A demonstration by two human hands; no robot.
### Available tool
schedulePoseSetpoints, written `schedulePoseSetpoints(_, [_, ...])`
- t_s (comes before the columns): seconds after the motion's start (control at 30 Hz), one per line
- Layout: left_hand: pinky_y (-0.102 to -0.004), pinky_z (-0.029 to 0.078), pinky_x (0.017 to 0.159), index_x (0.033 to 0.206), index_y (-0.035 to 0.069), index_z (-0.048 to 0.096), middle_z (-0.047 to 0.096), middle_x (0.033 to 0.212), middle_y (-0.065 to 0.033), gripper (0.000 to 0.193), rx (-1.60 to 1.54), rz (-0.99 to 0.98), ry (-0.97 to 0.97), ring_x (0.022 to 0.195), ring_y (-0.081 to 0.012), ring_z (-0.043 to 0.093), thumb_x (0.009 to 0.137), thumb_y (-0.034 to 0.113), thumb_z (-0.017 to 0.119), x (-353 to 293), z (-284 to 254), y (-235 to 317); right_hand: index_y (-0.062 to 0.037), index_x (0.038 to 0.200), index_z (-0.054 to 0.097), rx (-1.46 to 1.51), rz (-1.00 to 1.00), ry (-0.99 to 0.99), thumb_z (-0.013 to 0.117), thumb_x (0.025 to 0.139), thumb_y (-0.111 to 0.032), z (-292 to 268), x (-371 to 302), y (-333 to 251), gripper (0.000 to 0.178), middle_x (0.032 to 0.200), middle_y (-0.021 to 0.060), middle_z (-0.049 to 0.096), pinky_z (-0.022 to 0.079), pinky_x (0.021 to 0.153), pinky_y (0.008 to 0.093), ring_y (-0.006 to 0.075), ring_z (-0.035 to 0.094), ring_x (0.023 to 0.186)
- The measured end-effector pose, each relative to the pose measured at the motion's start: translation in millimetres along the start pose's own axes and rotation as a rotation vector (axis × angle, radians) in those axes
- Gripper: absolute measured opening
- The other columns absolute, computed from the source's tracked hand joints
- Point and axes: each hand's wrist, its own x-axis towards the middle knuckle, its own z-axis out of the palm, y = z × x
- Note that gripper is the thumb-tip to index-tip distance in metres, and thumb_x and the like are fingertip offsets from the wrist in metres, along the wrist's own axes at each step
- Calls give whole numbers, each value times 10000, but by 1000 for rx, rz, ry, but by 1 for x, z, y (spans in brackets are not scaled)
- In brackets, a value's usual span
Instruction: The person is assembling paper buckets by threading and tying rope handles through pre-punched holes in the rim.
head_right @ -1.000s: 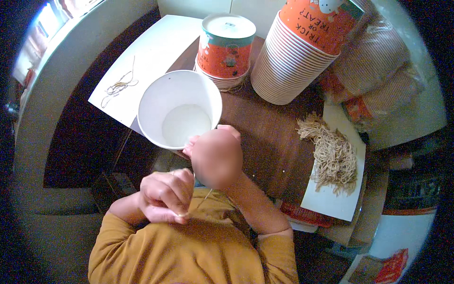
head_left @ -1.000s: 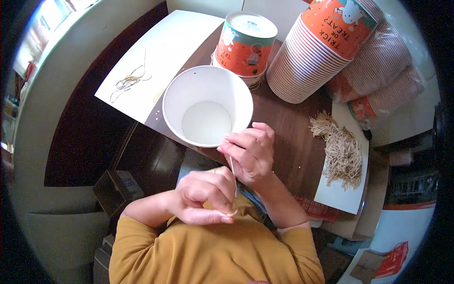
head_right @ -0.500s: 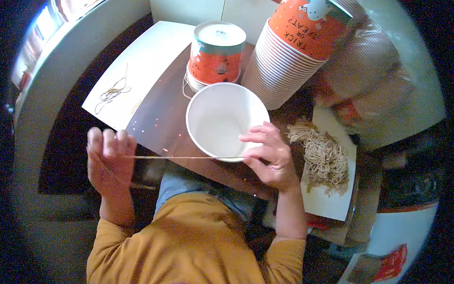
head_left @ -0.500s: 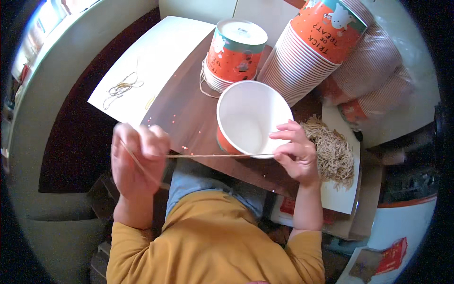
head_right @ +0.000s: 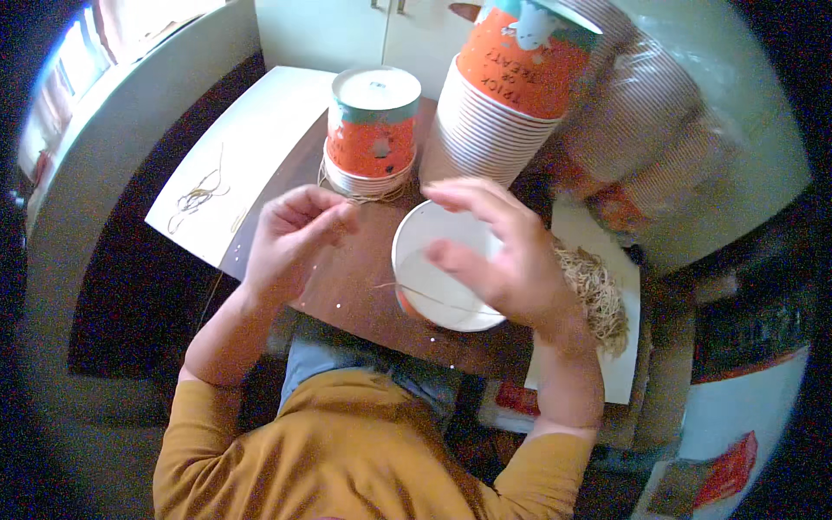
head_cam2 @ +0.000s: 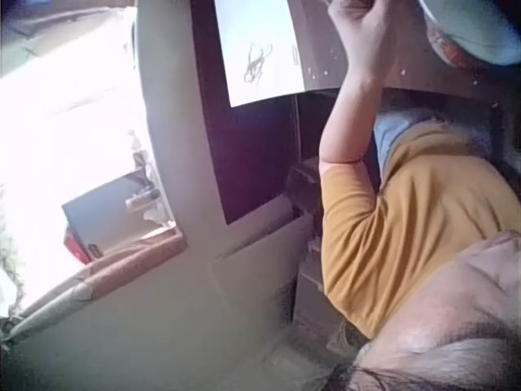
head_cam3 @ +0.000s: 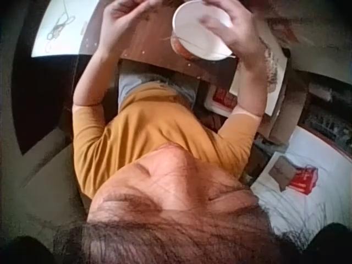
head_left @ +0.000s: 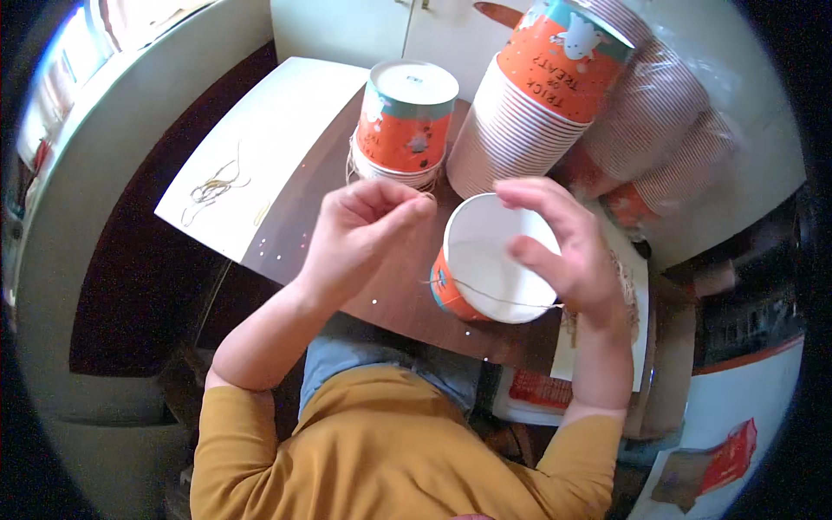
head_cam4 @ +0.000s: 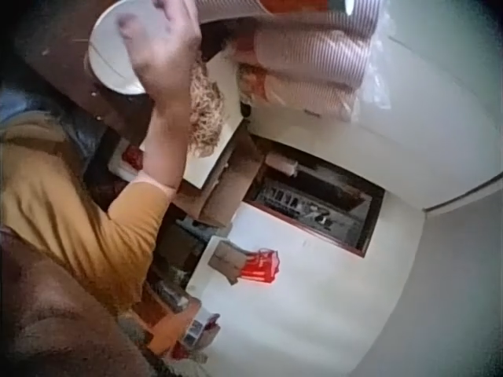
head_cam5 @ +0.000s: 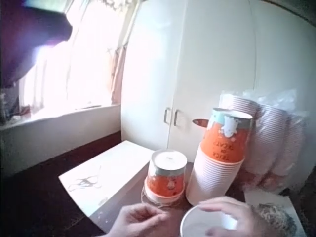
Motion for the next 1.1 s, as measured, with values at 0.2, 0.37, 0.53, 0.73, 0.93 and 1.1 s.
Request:
schedulePoseSetpoints(0.2, [-182, 484, 664, 906, -20, 669, 670, 840, -18, 148, -65, -31, -105, 755, -38, 583, 877, 124, 681, 10, 25, 0, -14, 1116, 624, -18, -236, -102, 743, 730, -86, 14, 31, 1, 411, 1148, 134, 609, 437, 948, 353, 247, 578, 1091])
schedulePoseSetpoints(0.37, [-214, 497, 731, 966, -12, 649, 668, 898, -53, 157, -304, -90, -176, 828, -79, 614, 881, 119, 669, 29, 25, 9, -96, 1107, 640, -615, -539, 173, 684, 723, -55, 3, 22, -1, 389, 1215, 120, 542, 448, 901, 398, 289, 559, 1049])
schedulePoseSetpoints(0.53, [-219, 501, 715, 949, 8, 633, 654, 879, -41, 111, -289, -205, -207, 800, -93, 613, 896, 105, 627, 45, 39, 6, -153, 1001, 655, -954, -834, 228, 647, 779, -124, 10, 18, 3, 225, 1177, 63, 551, 428, 930, 415, 218, 532, 1055])
schedulePoseSetpoints(0.73, [-248, 533, 737, 971, 24, 608, 648, 926, -63, 102, -327, -310, -255, 823, -130, 631, 898, 96, 606, 56, 48, 5, -135, 885, 660, -1108, -849, 202, 662, 774, -143, 3, 5, 5, 112, 1164, 29, 569, 419, 975, 399, 196, 516, 1112])
schedulePoseSetpoints(0.93, [-234, 522, 693, 962, 34, 606, 638, 901, -51, 93, -248, -338, -296, 774, -114, 615, 905, 106, 601, 63, 59, 6, -100, 855, 646, -1001, -853, 158, 691, 728, -106, -10, 7, 6, 135, 1135, 52, 576, 430, 932, 407, 229, 530, 1073])
schedulePoseSetpoints(1.1, [-201, 441, 613, 888, 26, 676, 647, 767, -1, 152, -55, -276, -337, 668, -42, 550, 859, 175, 668, 71, 59, 4, -46, 832, 588, -452, -448, 197, 662, 756, -65, -24, 13, -9, 108, 1007, 124, 592, 445, 841, 364, 276, 563, 937])
